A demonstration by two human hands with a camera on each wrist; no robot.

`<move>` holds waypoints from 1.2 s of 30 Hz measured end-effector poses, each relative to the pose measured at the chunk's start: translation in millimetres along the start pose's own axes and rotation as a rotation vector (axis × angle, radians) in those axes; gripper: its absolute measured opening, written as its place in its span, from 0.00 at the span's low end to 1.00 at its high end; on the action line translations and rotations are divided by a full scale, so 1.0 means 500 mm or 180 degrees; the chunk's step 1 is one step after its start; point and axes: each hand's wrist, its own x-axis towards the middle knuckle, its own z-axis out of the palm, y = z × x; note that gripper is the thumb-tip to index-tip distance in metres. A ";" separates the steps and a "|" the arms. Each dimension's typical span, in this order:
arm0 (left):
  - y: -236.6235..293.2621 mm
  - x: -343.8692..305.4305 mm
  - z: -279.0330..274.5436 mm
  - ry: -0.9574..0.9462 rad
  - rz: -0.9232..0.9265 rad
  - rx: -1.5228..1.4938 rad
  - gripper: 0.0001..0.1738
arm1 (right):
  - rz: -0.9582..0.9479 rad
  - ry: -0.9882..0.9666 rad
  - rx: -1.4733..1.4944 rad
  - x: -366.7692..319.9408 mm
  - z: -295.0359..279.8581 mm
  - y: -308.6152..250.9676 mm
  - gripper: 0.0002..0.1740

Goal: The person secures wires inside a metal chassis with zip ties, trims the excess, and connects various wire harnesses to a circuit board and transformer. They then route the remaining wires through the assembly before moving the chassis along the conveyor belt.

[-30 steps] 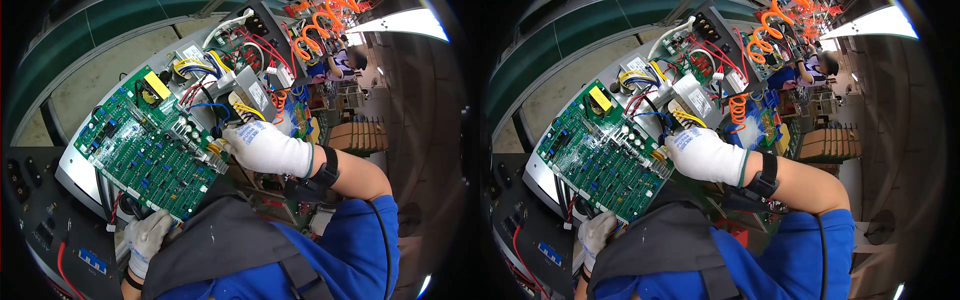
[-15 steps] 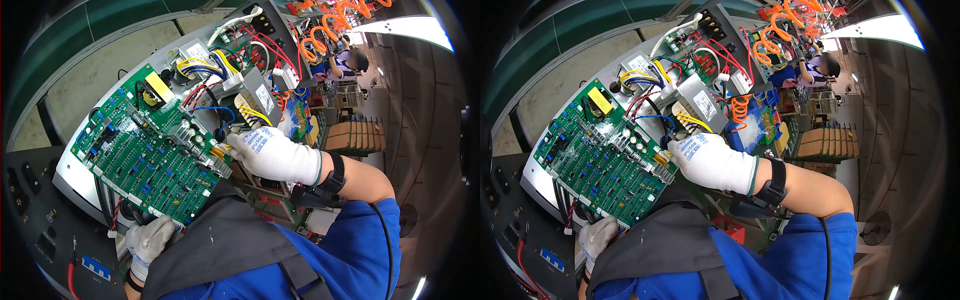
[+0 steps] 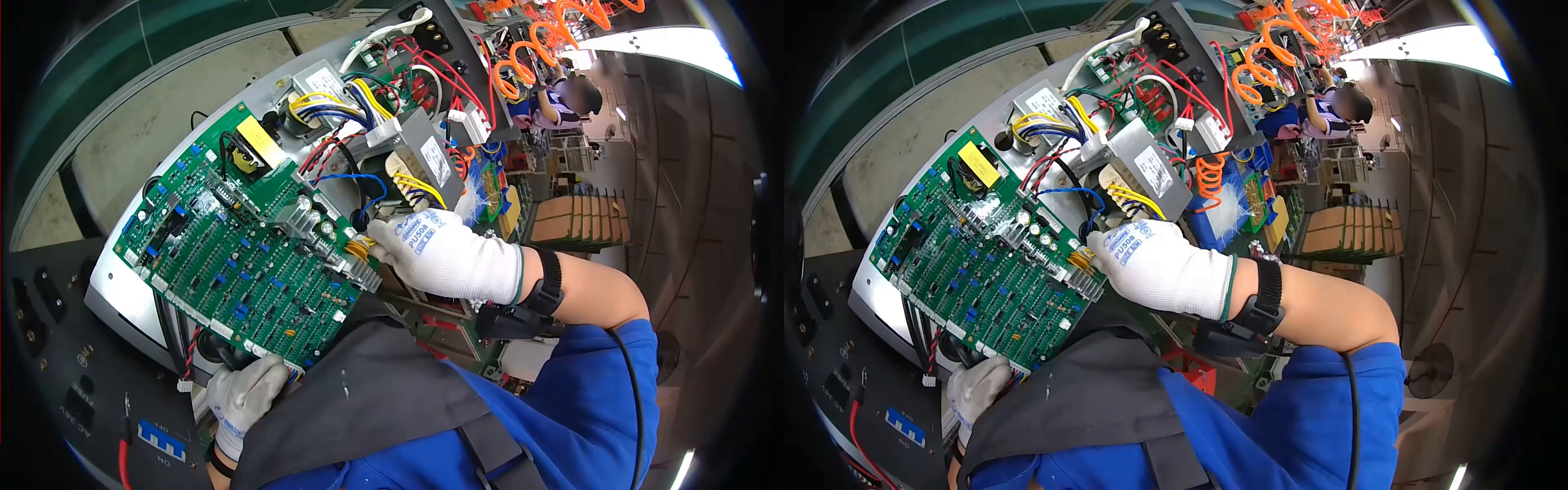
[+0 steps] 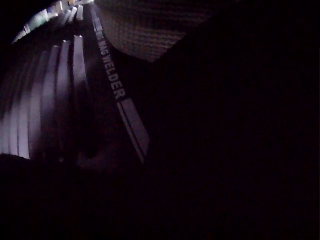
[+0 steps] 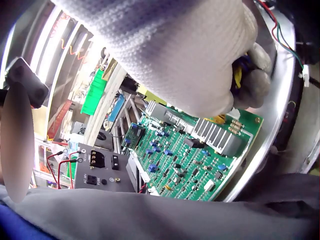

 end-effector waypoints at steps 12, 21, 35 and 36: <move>0.008 0.002 0.007 0.0320 0.0046 -0.0421 0.14 | -0.0367 -0.0002 -0.0231 0.018 0.012 0.019 0.09; 0.050 -0.008 0.004 0.0975 0.0093 -0.0341 0.15 | -0.0542 0.0530 -0.0111 -0.001 0.042 0.028 0.06; 0.042 -0.015 -0.003 0.0902 0.0139 -0.0347 0.15 | -0.1183 0.1044 -0.0631 0.002 0.053 0.040 0.17; 0.041 -0.021 0.002 0.1023 0.0173 -0.0328 0.13 | -0.1302 0.1213 -0.0845 -0.001 0.059 0.036 0.17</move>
